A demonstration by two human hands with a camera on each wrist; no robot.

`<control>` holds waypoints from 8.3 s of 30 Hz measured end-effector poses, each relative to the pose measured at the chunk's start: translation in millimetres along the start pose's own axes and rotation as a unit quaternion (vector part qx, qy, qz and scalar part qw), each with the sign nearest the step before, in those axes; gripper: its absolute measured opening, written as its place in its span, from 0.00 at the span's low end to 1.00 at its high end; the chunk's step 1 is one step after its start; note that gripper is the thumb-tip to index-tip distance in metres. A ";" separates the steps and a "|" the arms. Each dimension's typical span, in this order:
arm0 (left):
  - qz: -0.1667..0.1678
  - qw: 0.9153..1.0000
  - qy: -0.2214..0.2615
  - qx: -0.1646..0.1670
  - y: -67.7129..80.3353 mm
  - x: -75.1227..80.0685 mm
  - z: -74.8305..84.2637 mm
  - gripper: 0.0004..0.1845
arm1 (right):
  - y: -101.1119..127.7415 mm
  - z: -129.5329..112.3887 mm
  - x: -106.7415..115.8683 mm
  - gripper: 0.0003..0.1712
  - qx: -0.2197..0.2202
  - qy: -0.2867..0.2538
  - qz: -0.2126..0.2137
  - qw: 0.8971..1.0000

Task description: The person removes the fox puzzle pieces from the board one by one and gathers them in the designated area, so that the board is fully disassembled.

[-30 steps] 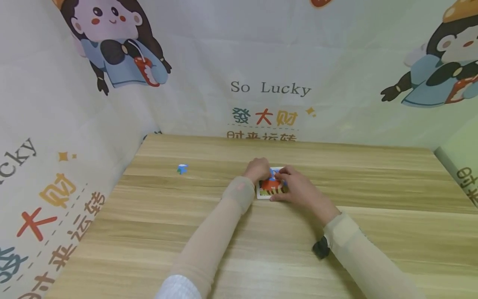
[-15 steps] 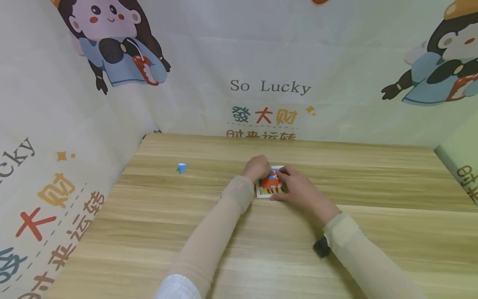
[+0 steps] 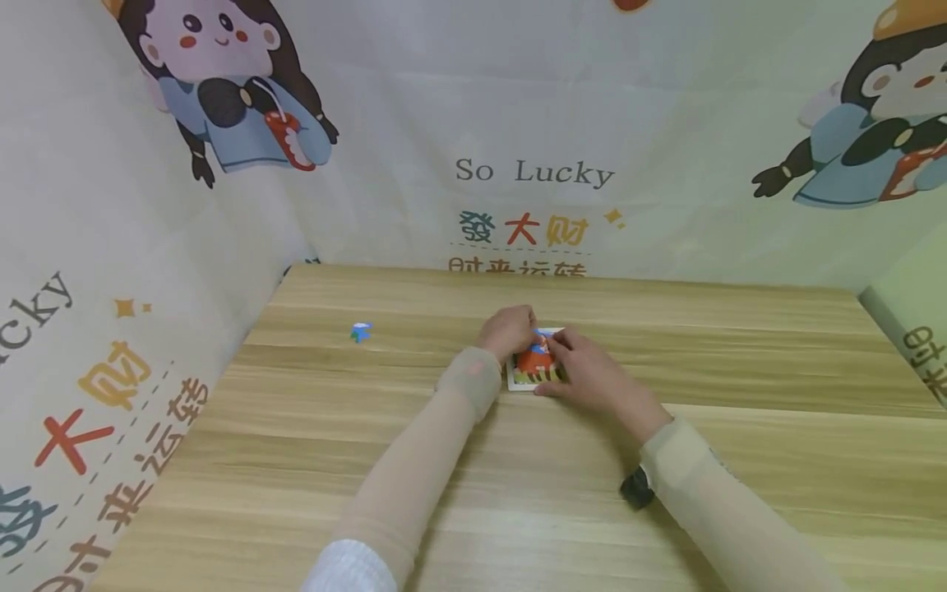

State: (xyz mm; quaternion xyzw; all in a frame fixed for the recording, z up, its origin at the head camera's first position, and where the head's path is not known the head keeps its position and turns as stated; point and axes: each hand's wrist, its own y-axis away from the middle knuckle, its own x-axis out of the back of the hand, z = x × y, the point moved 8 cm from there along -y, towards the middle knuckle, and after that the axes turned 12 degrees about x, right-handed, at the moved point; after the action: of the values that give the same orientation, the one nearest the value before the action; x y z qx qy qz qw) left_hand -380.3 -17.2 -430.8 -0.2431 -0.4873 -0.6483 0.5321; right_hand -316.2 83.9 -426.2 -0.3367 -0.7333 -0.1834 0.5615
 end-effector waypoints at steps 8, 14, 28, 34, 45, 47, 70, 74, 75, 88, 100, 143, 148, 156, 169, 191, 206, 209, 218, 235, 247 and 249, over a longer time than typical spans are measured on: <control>0.022 0.999 0.035 0.010 -0.3 7.4 -9.6 0.11 | -1.0 -7.8 -2.0 0.35 0.036 -0.017 0.016 0.999; 0.014 0.994 0.110 0.013 -6.9 10.4 -14.0 0.11 | -1.6 -10.2 1.9 0.32 0.036 -0.013 0.019 0.999; -0.020 0.974 0.224 0.005 -4.0 20.1 -37.4 0.08 | 1.8 -8.1 -0.8 0.32 0.024 -0.009 0.030 0.999; -0.009 0.966 0.257 0.017 -7.4 34.6 -53.6 0.07 | 1.8 -2.3 -0.5 0.33 0.016 -0.004 0.033 0.999; -0.010 0.959 0.284 0.022 -2.6 53.3 -90.9 0.10 | 2.6 -1.2 -2.8 0.34 0.004 -0.019 0.018 1.000; -0.007 0.959 0.283 0.025 -2.2 55.7 -99.2 0.10 | 2.5 -2.2 -3.2 0.34 0.003 -0.024 0.014 1.000; 0.002 0.953 0.297 0.054 -3.1 86.3 -178.5 0.15 | 4.5 -2.7 -2.6 0.34 -0.012 -0.038 0.008 0.999; 0.007 0.956 0.285 0.065 -2.6 92.0 -190.1 0.15 | 4.7 -2.8 -3.1 0.34 -0.015 -0.039 0.009 0.999; 0.010 0.958 0.279 0.067 -2.1 93.6 -192.2 0.15 | 4.6 -2.5 -3.2 0.34 -0.016 -0.039 0.010 0.999; 0.039 0.964 0.252 0.079 0.2 106.8 -211.7 0.17 | 3.2 -2.7 -4.7 0.34 -0.012 -0.041 0.012 0.999; 0.060 0.963 0.244 0.099 4.9 119.5 -216.4 0.17 | 4.1 -1.3 -1.7 0.33 -0.009 -0.041 0.016 0.999; 0.022 0.949 0.312 0.051 -0.3 80.6 -145.3 0.18 | 6.9 -6.1 -1.7 0.33 0.004 0.014 -0.007 1.000; 0.001 0.947 0.321 0.030 -1.9 64.2 -116.5 0.17 | 10.5 -8.9 -8.1 0.34 0.010 0.037 -0.039 0.999; -0.035 0.948 0.316 -0.007 -1.5 39.3 -66.7 0.16 | 10.1 -16.1 -15.9 0.32 0.009 0.051 -0.064 0.997; -0.047 0.977 0.188 -0.087 1.9 6.9 -6.0 0.16 | 8.4 -24.3 -17.9 0.31 0.013 0.053 -0.063 0.997; 0.015 0.990 0.126 -0.058 8.8 0.7 9.8 0.12 | 6.5 -27.8 -18.3 0.30 0.036 0.085 -0.050 0.994; -0.032 0.975 0.221 -0.012 1.7 -5.1 6.6 0.12 | 8.7 -28.9 -19.3 0.29 0.041 0.089 -0.039 0.994; -0.033 0.976 0.213 -0.010 -1.2 -6.4 9.2 0.11 | 9.5 -28.8 -18.8 0.29 0.042 0.091 -0.035 0.994; -0.044 0.981 0.188 0.000 -5.0 -12.5 17.4 0.09 | 11.3 -29.2 -16.5 0.28 0.065 0.068 -0.003 0.996; -0.039 0.943 0.330 0.003 -6.4 -1.4 8.3 0.06 | 11.9 -24.4 -19.6 0.30 0.045 0.055 -0.018 0.997; -0.024 0.934 0.356 0.008 -6.7 16.2 -8.6 0.08 | 10.8 -24.2 -19.5 0.30 0.035 0.043 -0.024 0.998; -0.021 0.931 0.363 0.008 -6.0 20.4 -11.7 0.09 | 10.5 -23.7 -19.9 0.30 0.031 0.043 -0.027 0.998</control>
State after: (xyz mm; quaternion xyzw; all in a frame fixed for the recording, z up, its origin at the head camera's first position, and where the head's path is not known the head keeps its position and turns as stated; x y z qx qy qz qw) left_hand -389.9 -37.2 -420.7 0.0238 -0.2709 -0.6995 0.6608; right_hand -289.4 70.2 -439.0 -0.2909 -0.7228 -0.1895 0.5975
